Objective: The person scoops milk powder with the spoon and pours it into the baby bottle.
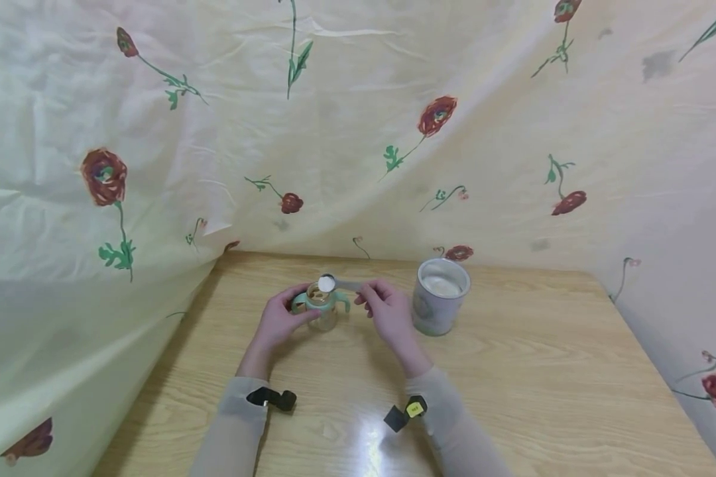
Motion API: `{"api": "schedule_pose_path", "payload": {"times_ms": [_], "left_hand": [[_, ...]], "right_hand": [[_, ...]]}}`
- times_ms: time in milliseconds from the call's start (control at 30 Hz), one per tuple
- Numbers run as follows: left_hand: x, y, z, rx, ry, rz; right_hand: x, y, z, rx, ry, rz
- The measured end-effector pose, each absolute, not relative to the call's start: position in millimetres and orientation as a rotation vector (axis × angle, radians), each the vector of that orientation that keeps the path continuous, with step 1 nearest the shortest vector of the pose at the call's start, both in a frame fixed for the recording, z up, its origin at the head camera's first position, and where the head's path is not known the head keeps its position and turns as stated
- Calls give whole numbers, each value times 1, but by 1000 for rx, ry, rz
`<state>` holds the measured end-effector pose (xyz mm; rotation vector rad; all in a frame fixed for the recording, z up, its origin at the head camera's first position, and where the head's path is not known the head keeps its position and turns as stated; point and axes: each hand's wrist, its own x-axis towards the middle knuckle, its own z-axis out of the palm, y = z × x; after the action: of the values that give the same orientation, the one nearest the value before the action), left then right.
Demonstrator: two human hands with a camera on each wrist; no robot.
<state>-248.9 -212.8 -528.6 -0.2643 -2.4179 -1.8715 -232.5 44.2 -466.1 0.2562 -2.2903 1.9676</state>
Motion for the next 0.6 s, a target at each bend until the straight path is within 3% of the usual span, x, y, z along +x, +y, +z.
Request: {"api": "schedule_pose_path", "payload": {"times_ms": [600], "left_hand": [[-248,-216,-530,-302,-2459,-1847]], "right_hand": [[-227,42,-469,666,-2307,1140]]}}
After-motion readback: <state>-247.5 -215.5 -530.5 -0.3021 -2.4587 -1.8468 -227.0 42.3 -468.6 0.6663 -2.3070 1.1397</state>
